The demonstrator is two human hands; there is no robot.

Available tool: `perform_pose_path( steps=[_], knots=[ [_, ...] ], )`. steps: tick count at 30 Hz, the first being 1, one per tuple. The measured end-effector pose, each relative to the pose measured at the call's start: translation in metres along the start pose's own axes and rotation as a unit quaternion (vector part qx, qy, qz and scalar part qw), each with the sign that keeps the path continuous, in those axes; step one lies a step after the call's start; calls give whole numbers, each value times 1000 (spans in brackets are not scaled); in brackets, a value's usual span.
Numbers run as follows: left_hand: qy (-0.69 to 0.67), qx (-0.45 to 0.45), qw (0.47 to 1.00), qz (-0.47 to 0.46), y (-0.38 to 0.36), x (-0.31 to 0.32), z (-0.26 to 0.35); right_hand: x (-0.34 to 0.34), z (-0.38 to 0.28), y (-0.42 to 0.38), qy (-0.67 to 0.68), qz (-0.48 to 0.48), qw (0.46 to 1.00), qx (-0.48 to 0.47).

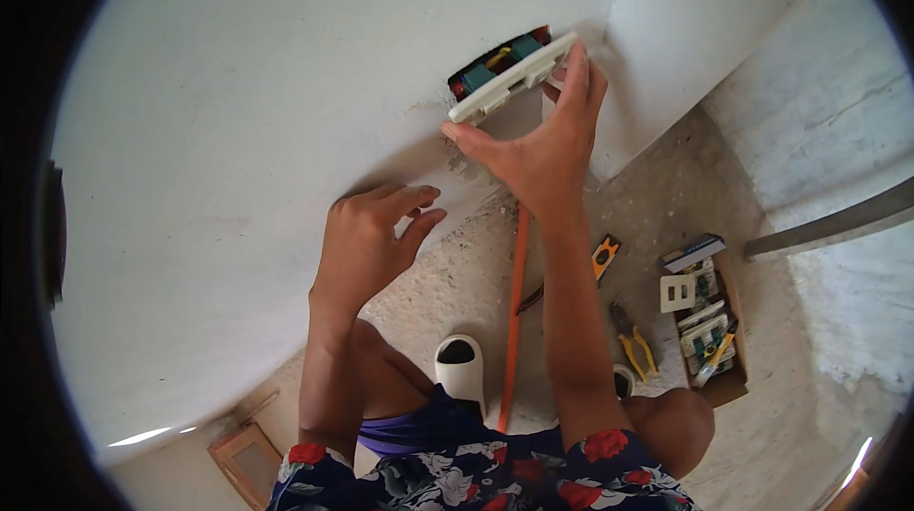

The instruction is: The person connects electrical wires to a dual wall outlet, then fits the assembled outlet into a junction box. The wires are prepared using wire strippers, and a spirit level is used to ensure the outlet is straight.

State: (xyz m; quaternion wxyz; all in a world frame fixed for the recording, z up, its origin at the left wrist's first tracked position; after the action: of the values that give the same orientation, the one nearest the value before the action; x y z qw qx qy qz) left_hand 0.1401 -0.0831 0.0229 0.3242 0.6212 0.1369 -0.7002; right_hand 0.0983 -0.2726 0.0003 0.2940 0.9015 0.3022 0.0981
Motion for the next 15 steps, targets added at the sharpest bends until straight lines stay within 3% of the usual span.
perform_pose_path(
  steps=[2,5,7,10,12,14,15],
  knots=[
    [2,17,1000,3,-1,2,3,-1,4,-1,-5,-13,1000,1],
    [49,1,986,-159,-11,37,3,-4,13,1,-26,-30,999,5],
    [82,12,979,-184,-23,55,14,-14,25,3,86,-26,995,41],
    [146,95,953,-246,-45,84,58,-38,20,7,116,-10,993,15],
    [20,162,976,-146,-58,66,107,-53,19,6,136,7,991,4],
    [-10,208,950,-234,-74,57,149,-67,20,4,219,21,975,1],
    [-18,215,949,-231,-79,44,160,-69,16,2,209,20,978,-2]
  ],
)
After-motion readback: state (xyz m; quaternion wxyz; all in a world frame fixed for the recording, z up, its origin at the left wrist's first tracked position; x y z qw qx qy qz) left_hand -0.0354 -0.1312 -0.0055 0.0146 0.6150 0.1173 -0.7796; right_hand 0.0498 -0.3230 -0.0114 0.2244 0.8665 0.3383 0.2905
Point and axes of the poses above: each hand's wrist, its own y-axis towards the middle knuckle, its own x-axis out of the palm, z = x × y, the point moved 10 cm from there along y, towards the middle knuckle, and after that the axes turned 14 degrees about y, right-handed, at the moved point
